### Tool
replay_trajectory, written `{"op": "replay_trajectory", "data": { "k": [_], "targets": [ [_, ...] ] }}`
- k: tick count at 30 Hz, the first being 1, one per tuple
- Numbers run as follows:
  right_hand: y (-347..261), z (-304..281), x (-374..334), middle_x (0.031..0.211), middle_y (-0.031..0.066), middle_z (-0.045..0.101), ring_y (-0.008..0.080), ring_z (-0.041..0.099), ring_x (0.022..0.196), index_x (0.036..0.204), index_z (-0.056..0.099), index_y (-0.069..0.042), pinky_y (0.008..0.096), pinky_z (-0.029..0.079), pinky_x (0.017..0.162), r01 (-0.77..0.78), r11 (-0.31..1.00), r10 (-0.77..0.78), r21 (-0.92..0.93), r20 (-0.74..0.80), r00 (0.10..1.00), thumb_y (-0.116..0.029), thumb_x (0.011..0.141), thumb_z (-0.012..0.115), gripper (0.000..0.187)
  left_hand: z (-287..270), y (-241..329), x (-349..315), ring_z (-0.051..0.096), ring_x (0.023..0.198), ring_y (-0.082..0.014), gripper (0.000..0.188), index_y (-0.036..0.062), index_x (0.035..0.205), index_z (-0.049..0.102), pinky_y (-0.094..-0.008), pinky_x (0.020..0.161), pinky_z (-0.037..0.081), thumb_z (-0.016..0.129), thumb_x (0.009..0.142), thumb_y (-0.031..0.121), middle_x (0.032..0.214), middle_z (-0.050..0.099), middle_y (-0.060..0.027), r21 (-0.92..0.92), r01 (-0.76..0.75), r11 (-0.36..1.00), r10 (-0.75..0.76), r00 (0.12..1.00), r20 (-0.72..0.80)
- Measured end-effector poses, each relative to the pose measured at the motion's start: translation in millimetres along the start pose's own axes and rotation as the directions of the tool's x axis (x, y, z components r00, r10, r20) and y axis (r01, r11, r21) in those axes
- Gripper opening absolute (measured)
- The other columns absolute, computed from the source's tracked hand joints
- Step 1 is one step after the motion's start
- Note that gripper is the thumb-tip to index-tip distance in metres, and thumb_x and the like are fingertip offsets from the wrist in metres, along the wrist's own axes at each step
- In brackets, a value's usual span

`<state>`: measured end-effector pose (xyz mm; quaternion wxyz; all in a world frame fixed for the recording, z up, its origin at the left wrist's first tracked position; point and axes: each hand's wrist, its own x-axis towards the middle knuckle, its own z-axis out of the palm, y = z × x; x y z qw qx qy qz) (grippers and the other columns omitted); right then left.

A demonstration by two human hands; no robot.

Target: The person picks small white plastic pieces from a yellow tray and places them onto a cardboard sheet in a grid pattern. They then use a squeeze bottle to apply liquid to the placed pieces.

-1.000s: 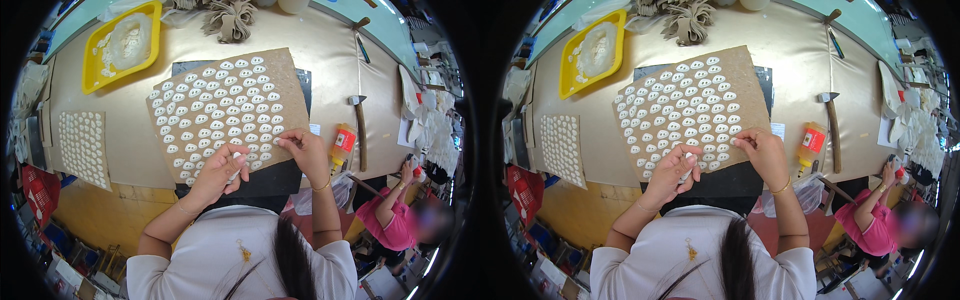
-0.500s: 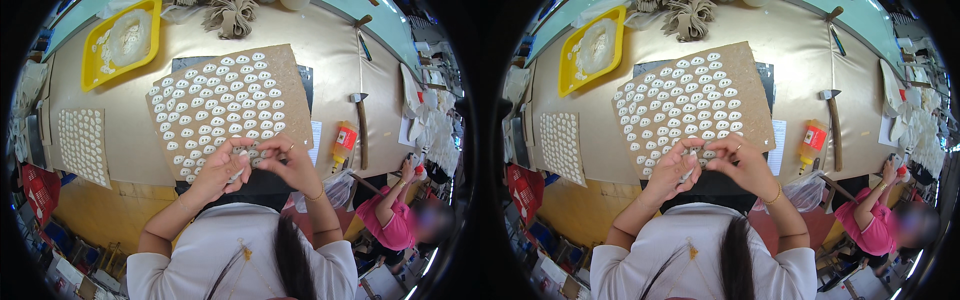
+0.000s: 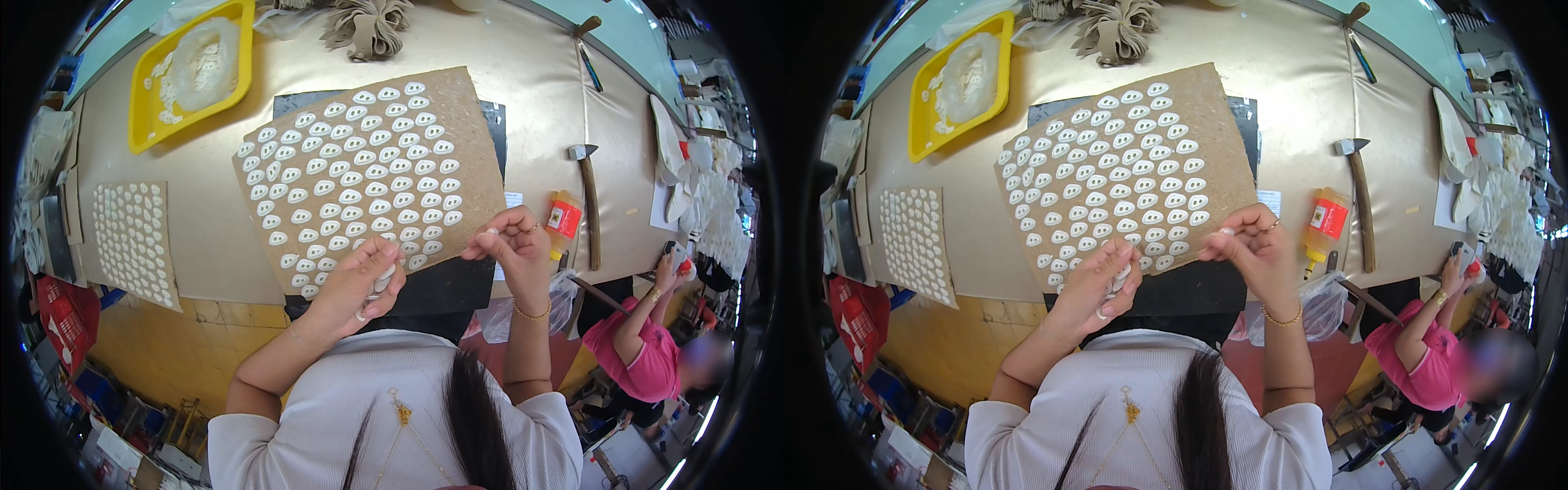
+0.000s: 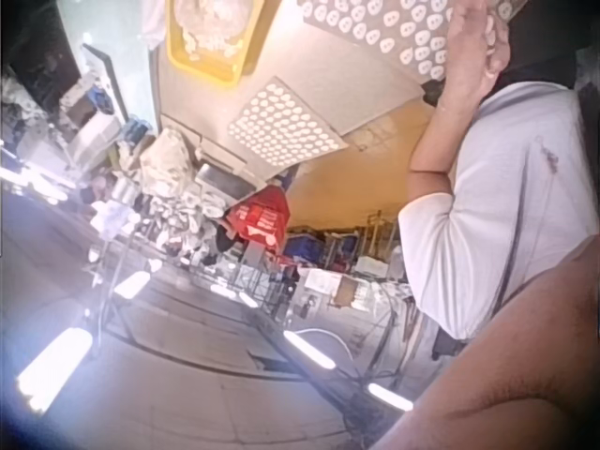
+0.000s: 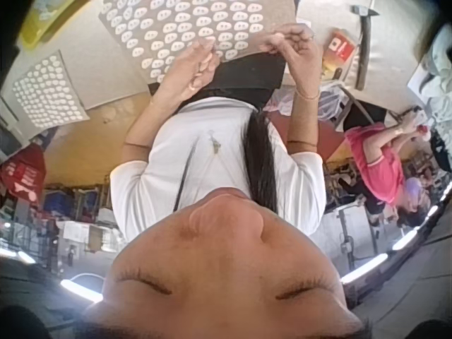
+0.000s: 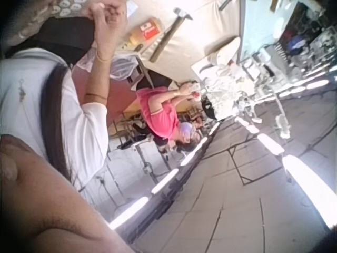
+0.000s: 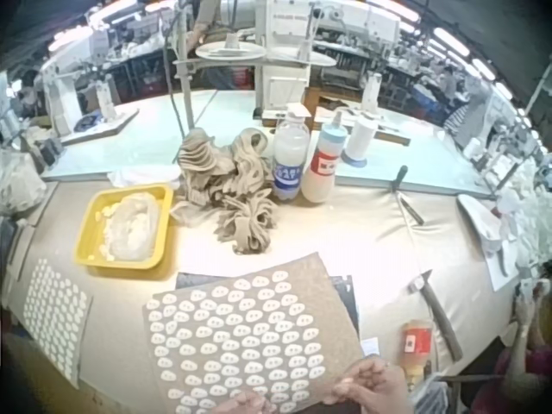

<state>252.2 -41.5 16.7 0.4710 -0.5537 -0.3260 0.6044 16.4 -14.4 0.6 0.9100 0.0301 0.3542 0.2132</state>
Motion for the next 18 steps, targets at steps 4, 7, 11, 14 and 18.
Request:
{"op": "replay_trajectory", "data": {
  "k": [4, 7, 11, 14, 18],
  "targets": [
    [8.2, -5.9, 3.4, 0.089, 0.0075, 0.064, 0.0131, 0.066, 0.074, 0.093, 0.062, 0.004, 0.0216, 0.051, 0.064, -0.043, 0.948, 0.011, -0.315, -0.104, 0.995, -0.001, 0.085, 0.061, 0.010, 3.6, 5.6, -2.7, 0.035, 0.039, -0.0083, 0.019, 0.0040, 0.106, 0.049, -0.0196, 0.034, 0.027, 0.041, 0.098, 0.019, 0.071, 0.052, -0.0090, -0.079, -0.007, 0.997, 0.006, 1.000, -0.015],
    [11.8, -7.0, 4.8, 0.080, 0.0064, 0.064, 0.0119, 0.064, 0.070, 0.092, 0.063, 0.006, 0.0207, 0.051, 0.062, 0.059, 0.838, -0.085, -0.543, -0.023, 0.996, -0.002, 0.082, 0.064, 0.013, 0.8, 9.4, -3.2, 0.036, 0.040, -0.0083, 0.019, 0.0038, 0.108, 0.049, -0.0195, 0.035, 0.027, 0.040, 0.098, 0.017, 0.072, 0.053, -0.0093, -0.065, -0.003, 0.998, 0.003, 1.000, 0.012],
    [0.1, 3.0, 8.8, 0.073, 0.0062, 0.063, 0.0117, 0.065, 0.069, 0.087, 0.066, 0.000, 0.0227, 0.049, 0.060, -0.232, 0.741, 0.195, -0.630, -0.130, 0.972, -0.009, 0.079, 0.069, 0.012, 6.7, 9.4, -4.9, 0.036, 0.040, -0.0079, 0.020, 0.0045, 0.108, 0.048, -0.0184, 0.035, 0.027, 0.044, 0.098, 0.021, 0.073, 0.053, -0.0098, 0.048, -0.014, 0.999, 0.015, 1.000, -0.017],
    [-1.4, 4.6, 13.3, 0.072, 0.0082, 0.063, 0.0160, 0.064, 0.068, 0.082, 0.067, -0.001, 0.0262, 0.048, 0.059, -0.129, 0.650, 0.130, -0.749, -0.058, 0.990, -0.011, 0.077, 0.070, 0.012, 3.9, 5.9, -4.1, 0.036, 0.040, -0.0076, 0.018, 0.0057, 0.105, 0.048, -0.0177, 0.035, 0.027, 0.047, 0.097, 0.022, 0.072, 0.054, -0.0102, 0.071, -0.039, 0.997, 0.039, 0.999, -0.011],
    [-0.1, 5.6, 18.4, 0.072, 0.0107, 0.061, 0.0235, 0.061, 0.065, 0.079, 0.065, 0.000, 0.0319, 0.046, 0.059, 0.057, 0.543, -0.027, -0.838, 0.050, 0.998, -0.012, 0.074, 0.072, 0.014, 0.5, 3.7, -2.2, 0.036, 0.040, -0.0071, 0.015, 0.0070, 0.098, 0.048, -0.0171, 0.035, 0.026, 0.049, 0.096, 0.022, 0.070, 0.055, -0.0101, 0.066, -0.053, 0.996, 0.053, 0.999, 0.005]
  ]
}}
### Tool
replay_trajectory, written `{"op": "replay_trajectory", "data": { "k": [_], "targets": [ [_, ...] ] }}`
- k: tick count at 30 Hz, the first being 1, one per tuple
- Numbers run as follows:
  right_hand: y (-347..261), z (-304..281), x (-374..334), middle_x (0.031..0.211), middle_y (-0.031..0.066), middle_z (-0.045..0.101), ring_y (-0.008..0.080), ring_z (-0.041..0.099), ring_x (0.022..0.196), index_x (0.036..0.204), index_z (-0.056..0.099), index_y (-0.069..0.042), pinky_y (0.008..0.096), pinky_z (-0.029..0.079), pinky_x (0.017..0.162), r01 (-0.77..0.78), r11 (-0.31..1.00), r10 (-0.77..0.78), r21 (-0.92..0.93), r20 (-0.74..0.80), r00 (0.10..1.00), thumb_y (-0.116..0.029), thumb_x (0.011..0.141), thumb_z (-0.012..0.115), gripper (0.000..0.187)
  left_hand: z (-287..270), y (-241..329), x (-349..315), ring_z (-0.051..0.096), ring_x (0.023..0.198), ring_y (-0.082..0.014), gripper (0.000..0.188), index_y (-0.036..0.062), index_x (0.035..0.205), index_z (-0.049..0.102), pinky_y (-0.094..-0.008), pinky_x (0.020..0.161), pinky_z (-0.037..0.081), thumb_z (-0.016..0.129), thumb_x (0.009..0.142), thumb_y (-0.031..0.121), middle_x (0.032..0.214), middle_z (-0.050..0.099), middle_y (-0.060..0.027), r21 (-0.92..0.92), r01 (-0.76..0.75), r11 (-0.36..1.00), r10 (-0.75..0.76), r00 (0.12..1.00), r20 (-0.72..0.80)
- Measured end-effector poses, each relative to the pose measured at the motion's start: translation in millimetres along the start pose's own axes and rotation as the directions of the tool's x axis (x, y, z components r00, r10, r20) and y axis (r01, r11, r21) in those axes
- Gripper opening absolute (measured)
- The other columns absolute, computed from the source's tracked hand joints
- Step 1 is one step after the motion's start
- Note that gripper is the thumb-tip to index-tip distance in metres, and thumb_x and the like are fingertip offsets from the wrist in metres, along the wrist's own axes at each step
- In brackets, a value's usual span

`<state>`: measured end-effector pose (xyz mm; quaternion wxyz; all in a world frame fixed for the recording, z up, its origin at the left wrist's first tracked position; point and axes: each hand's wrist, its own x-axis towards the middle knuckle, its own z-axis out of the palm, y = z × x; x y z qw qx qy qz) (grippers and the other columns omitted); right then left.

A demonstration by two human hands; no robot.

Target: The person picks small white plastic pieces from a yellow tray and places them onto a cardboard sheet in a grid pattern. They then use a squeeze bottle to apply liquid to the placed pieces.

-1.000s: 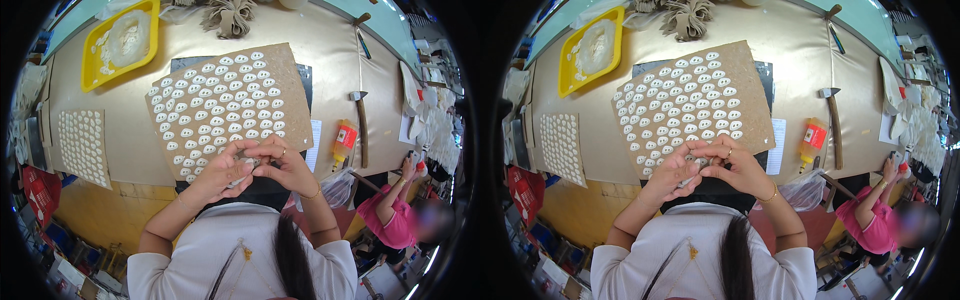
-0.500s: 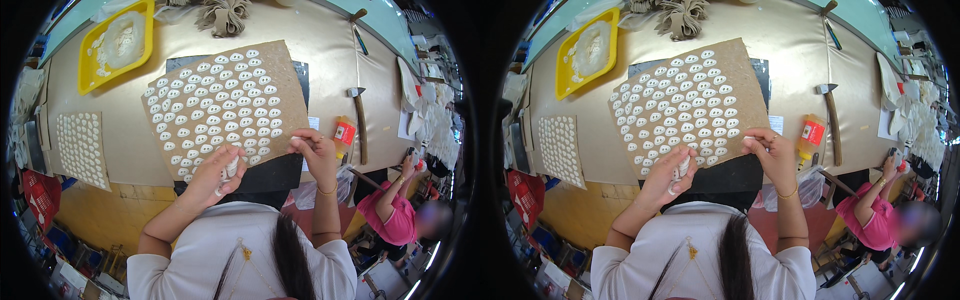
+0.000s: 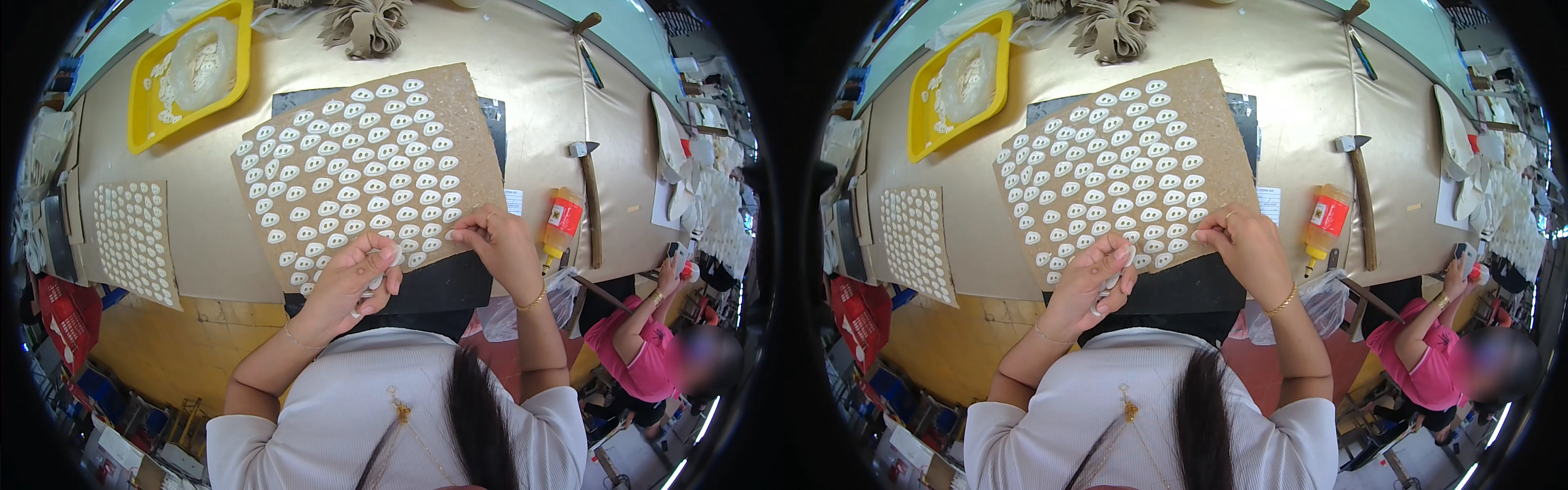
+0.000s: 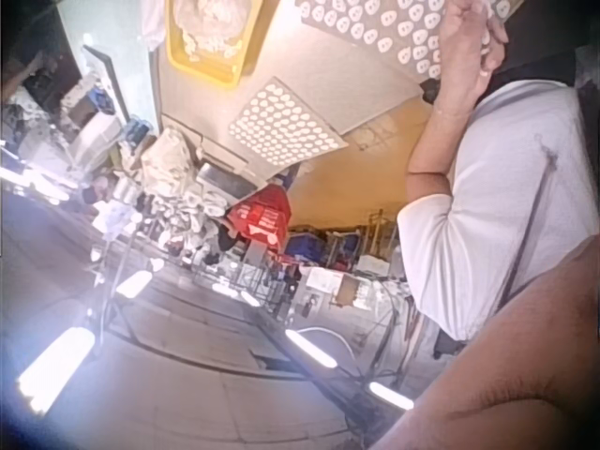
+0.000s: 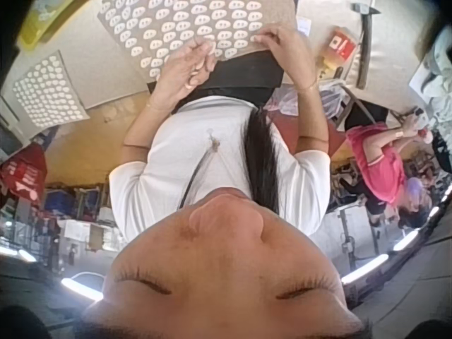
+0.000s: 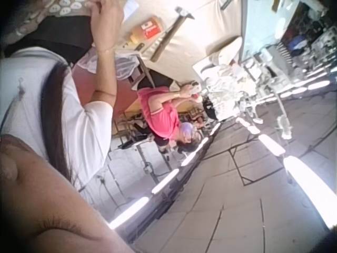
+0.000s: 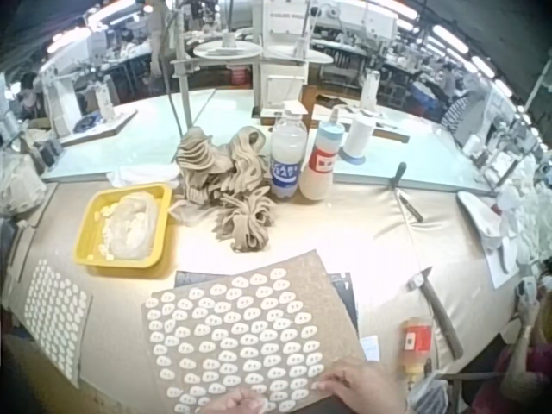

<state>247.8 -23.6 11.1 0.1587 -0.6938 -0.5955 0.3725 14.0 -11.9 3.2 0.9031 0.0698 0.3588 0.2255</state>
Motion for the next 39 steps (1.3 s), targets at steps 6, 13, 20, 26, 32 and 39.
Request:
{"op": "replay_trajectory", "data": {
  "k": [6, 13, 20, 26, 32, 39],
  "targets": [
    [4.2, 8.6, 2.8, 0.078, 0.0099, 0.059, 0.0283, 0.059, 0.066, 0.084, 0.060, -0.002, 0.0341, 0.046, 0.060, 0.082, 0.991, -0.096, -0.108, -0.126, 0.987, -0.011, 0.072, 0.073, 0.020, -2.1, -0.9, 2.2, 0.034, 0.039, -0.0059, 0.013, 0.0070, 0.093, 0.047, -0.0165, 0.034, 0.025, 0.052, 0.095, 0.019, 0.066, 0.054, -0.0086, 0.020, -0.007, 1.000, 0.007, 1.000, -0.002],
    [-12.3, 12.2, -4.9, 0.089, 0.0053, 0.055, 0.0142, 0.057, 0.074, 0.093, 0.062, -0.006, 0.0247, 0.045, 0.063, 0.126, 0.931, -0.151, 0.344, 0.047, 0.987, -0.009, 0.071, 0.075, 0.026, -6.8, -5.6, 6.6, 0.032, 0.039, -0.0044, 0.016, 0.0071, 0.085, 0.049, -0.0161, 0.034, 0.024, 0.057, 0.092, 0.019, 0.063, 0.050, -0.0051, -0.082, 0.078, 0.994, -0.072, 0.995, 0.072],
    [-16.2, 37.1, -16.3, 0.089, 0.0047, 0.058, 0.0080, 0.057, 0.070, 0.091, 0.060, -0.004, 0.0206, 0.045, 0.063, 0.082, 0.496, -0.264, 0.864, 0.061, 0.962, -0.002, 0.078, 0.071, 0.017, 4.1, -12.3, 5.2, 0.032, 0.039, -0.0055, 0.023, 0.0055, 0.085, 0.052, -0.0173, 0.033, 0.025, 0.053, 0.094, 0.026, 0.063, 0.049, -0.0045, -0.087, 0.216, 0.973, -0.207, 0.973, 0.098],
    [2.8, -3.4, -22.1, 0.077, 0.0060, 0.063, 0.0098, 0.060, 0.064, 0.090, 0.058, 0.002, 0.0200, 0.049, 0.061, -0.040, 0.716, 0.161, 0.697, -0.109, 0.981, -0.001, 0.081, 0.067, 0.013, -4.2, -12.9, 6.4, 0.046, 0.052, -0.0114, 0.027, 0.0018, 0.095, 0.055, -0.0214, 0.044, 0.039, 0.044, 0.097, 0.026, 0.074, 0.055, -0.0070, -0.427, 0.275, 0.861, -0.235, 0.961, 0.145],
    [13.6, 23.4, -35.0, 0.079, 0.0071, 0.065, 0.0103, 0.063, 0.071, 0.091, 0.059, 0.002, 0.0201, 0.049, 0.062, -0.149, 0.581, 0.322, 0.800, -0.058, 0.945, -0.005, 0.085, 0.065, 0.011, 0.6, -4.7, 2.0, 0.060, 0.084, -0.0213, 0.031, -0.0049, 0.116, 0.050, -0.0279, 0.070, 0.051, 0.042, 0.096, 0.018, 0.096, 0.060, -0.0154, -0.421, 0.185, 0.888, -0.190, 0.981, 0.030],
    [6.5, 34.3, -39.1, 0.082, 0.0059, 0.065, 0.0080, 0.060, 0.062, 0.087, 0.064, 0.000, 0.0204, 0.048, 0.058, -0.322, 0.783, 0.403, 0.532, -0.040, 0.914, -0.006, 0.082, 0.067, 0.009, 4.6, -0.6, -1.3, 0.061, 0.094, -0.0238, 0.034, -0.0070, 0.123, 0.045, -0.0307, 0.083, 0.052, 0.042, 0.096, 0.013, 0.102, 0.060, -0.0169, -0.296, 0.108, 0.949, -0.114, 0.993, -0.005]
  ]
}}
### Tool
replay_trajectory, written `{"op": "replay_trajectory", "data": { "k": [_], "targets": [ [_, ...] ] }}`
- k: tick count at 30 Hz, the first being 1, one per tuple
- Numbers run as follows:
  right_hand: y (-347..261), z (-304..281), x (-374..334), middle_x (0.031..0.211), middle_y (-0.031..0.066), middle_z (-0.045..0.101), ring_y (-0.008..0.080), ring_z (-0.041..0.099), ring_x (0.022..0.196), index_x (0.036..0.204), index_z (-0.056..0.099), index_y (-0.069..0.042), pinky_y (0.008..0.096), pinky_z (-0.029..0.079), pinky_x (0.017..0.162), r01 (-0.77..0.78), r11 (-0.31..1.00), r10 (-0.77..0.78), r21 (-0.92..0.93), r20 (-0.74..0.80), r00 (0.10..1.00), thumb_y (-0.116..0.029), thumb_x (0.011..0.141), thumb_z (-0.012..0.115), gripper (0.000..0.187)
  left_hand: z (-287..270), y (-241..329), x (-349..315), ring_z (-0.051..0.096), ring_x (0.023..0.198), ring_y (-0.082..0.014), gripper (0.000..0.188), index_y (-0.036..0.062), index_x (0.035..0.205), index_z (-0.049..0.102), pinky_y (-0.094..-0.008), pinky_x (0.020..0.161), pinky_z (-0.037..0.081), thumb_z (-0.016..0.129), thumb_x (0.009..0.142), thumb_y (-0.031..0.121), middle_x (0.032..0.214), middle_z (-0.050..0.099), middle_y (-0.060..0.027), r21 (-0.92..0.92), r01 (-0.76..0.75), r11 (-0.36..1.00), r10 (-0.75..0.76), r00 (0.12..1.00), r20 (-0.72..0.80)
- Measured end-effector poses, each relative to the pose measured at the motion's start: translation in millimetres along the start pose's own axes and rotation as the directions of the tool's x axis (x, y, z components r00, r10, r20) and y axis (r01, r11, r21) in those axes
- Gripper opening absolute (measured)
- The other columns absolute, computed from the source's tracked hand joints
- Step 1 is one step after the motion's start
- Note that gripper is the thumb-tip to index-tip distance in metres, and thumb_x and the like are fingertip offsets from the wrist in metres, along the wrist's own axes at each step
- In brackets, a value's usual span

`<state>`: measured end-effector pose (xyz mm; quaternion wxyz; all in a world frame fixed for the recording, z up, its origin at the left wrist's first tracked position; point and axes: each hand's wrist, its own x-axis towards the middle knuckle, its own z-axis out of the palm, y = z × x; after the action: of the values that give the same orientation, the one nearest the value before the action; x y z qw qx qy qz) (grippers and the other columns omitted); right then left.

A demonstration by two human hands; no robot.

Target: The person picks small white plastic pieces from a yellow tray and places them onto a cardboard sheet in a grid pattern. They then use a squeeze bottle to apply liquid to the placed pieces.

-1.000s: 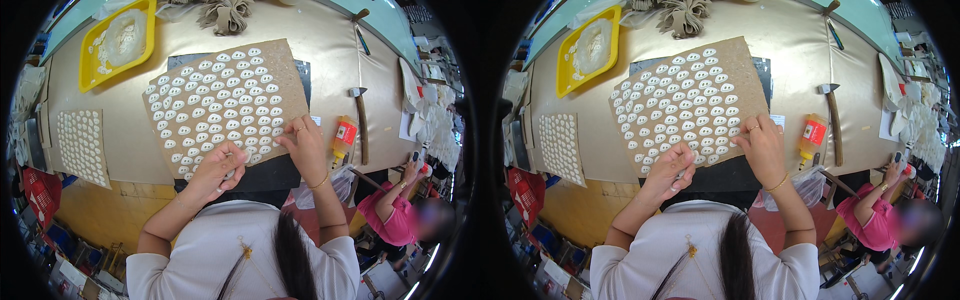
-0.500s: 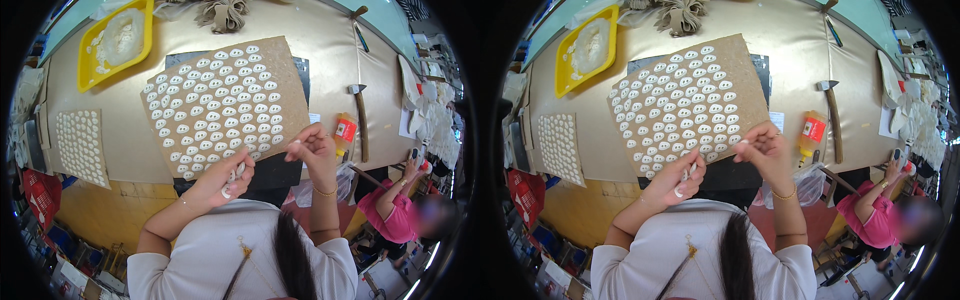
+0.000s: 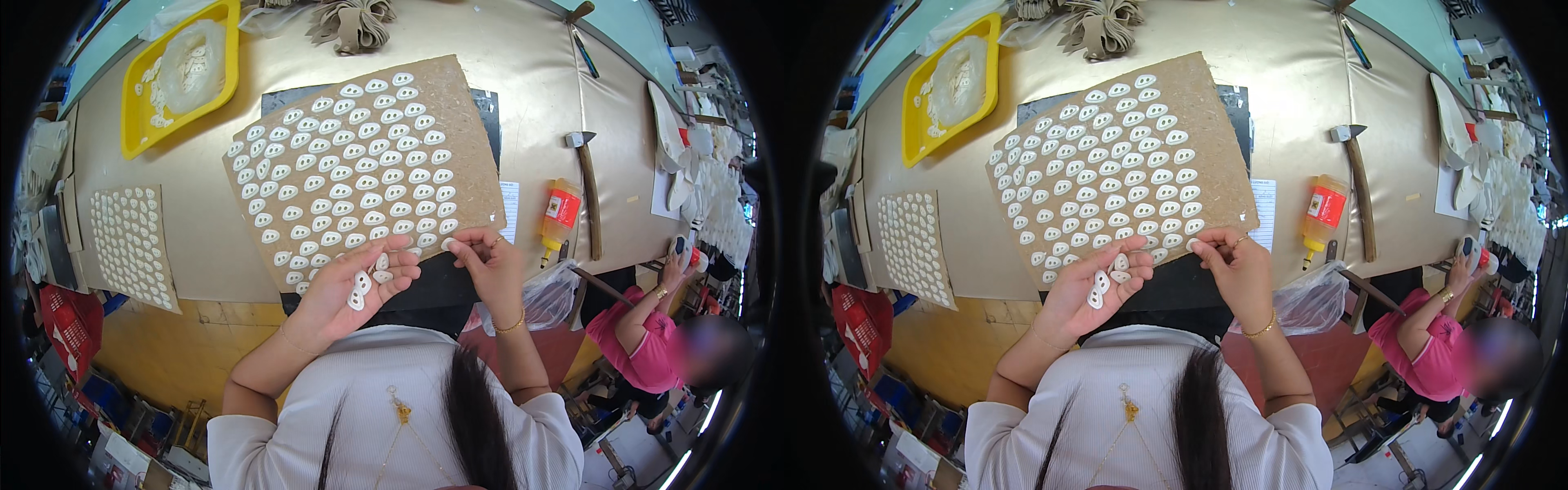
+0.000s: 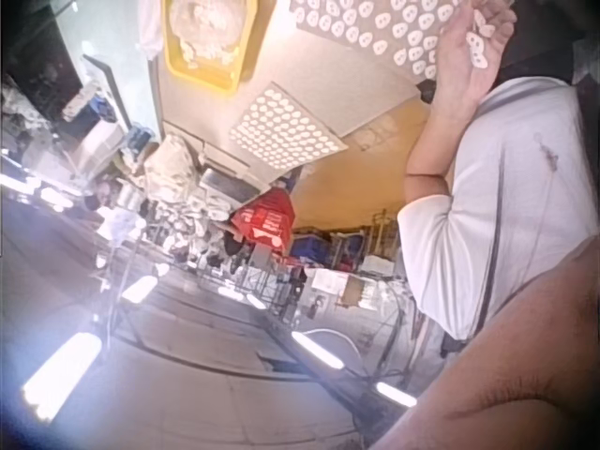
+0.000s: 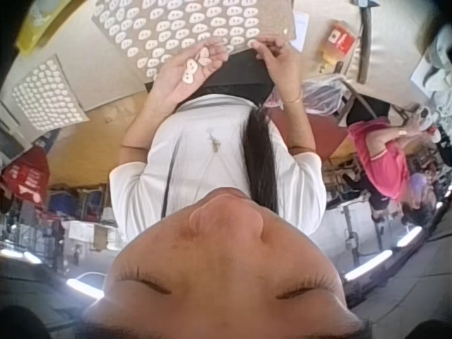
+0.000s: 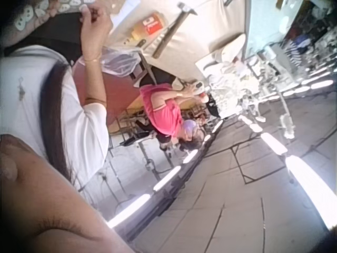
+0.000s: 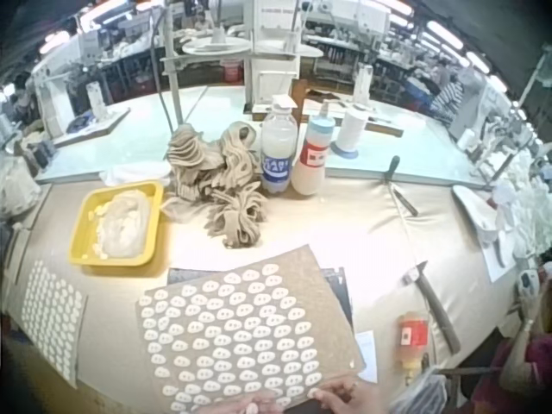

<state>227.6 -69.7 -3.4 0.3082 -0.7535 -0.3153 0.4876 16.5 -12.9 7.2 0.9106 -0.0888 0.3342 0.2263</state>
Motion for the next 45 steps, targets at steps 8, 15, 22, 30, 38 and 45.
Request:
{"op": "replay_trajectory", "data": {
  "k": [8, 15, 22, 30, 38, 45],
  "targets": [
    [3.3, 6.1, 2.9, 0.080, 0.0067, 0.053, 0.0144, 0.055, 0.060, 0.088, 0.061, -0.003, 0.0259, 0.044, 0.053, 0.294, 0.859, -0.371, -0.418, -0.113, 0.922, -0.007, 0.075, 0.072, 0.017, -4.4, -4.0, 2.7, 0.060, 0.097, -0.0227, 0.036, -0.0043, 0.127, 0.043, -0.0302, 0.086, 0.051, 0.045, 0.093, 0.006, 0.110, 0.058, -0.0182, 0.088, -0.044, 0.995, 0.038, 0.997, 0.069],
    [-16.7, 2.4, -3.7, 0.085, 0.0040, 0.049, 0.0162, 0.053, 0.070, 0.095, 0.064, -0.008, 0.0287, 0.043, 0.058, 0.220, 0.969, -0.210, -0.109, 0.098, 0.973, -0.006, 0.074, 0.072, 0.023, 9.7, -4.5, 2.9, 0.051, 0.114, -0.0301, 0.056, -0.0015, 0.139, 0.027, -0.0363, 0.097, 0.043, 0.045, 0.086, 0.003, 0.129, 0.044, -0.0250, 0.085, -0.065, 0.994, 0.058, 0.995, 0.082],
    [-40.6, 2.9, -5.4, 0.091, 0.0056, 0.051, 0.0173, 0.053, 0.082, 0.100, 0.067, -0.010, 0.0267, 0.044, 0.067, 0.638, 0.762, -0.596, -0.109, 0.265, 0.758, -0.004, 0.073, 0.072, 0.028, 13.4, 3.9, -3.2, 0.046, 0.120, -0.0314, 0.060, 0.0021, 0.143, 0.017, -0.0388, 0.101, 0.039, 0.040, 0.088, 0.001, 0.133, 0.040, -0.0277, 0.080, -0.126, 0.989, 0.115, 0.985, 0.129],
    [-43.5, 17.3, -0.1, 0.092, 0.0065, 0.056, 0.0221, 0.058, 0.083, 0.091, 0.066, -0.008, 0.0297, 0.047, 0.069, 0.771, 0.615, -0.692, -0.168, 0.354, 0.629, -0.002, 0.068, 0.073, 0.024, 12.9, 1.6, -0.4, 0.045, 0.122, -0.0299, 0.060, 0.0022, 0.143, 0.021, -0.0386, 0.102, 0.038, 0.041, 0.086, 0.002, 0.135, 0.038, -0.0285, 0.068, -0.145, 0.987, 0.135, 0.981, 0.136],
    [-44.5, 3.8, 18.4, 0.081, 0.0062, 0.064, 0.0125, 0.061, 0.069, 0.092, 0.061, 0.000, 0.0231, 0.048, 0.063, 0.396, 0.908, -0.413, 0.137, 0.132, 0.901, -0.006, 0.083, 0.065, 0.011, 14.8, 8.4, -0.6, 0.045, 0.123, -0.0280, 0.055, 0.0025, 0.141, 0.026, -0.0376, 0.104, 0.037, 0.043, 0.088, -0.001, 0.135, 0.039, -0.0256, 0.069, -0.103, 0.992, 0.093, 0.986, 0.135],
    [-86.3, -10.9, 114.5, 0.075, 0.0064, 0.066, 0.0101, 0.061, 0.064, 0.092, 0.064, 0.001, 0.0217, 0.049, 0.063, 0.462, 0.878, -0.470, -0.125, -0.041, 0.882, -0.013, 0.081, 0.068, 0.018, 10.0, 7.3, 1.5, 0.057, 0.109, -0.0224, 0.042, 0.0031, 0.127, 0.040, -0.0275, 0.088, 0.052, 0.056, 0.089, 0.003, 0.115, 0.056, -0.0178, 0.129, -0.138, 0.982, 0.128, 0.988, 0.086]
  ]
}}
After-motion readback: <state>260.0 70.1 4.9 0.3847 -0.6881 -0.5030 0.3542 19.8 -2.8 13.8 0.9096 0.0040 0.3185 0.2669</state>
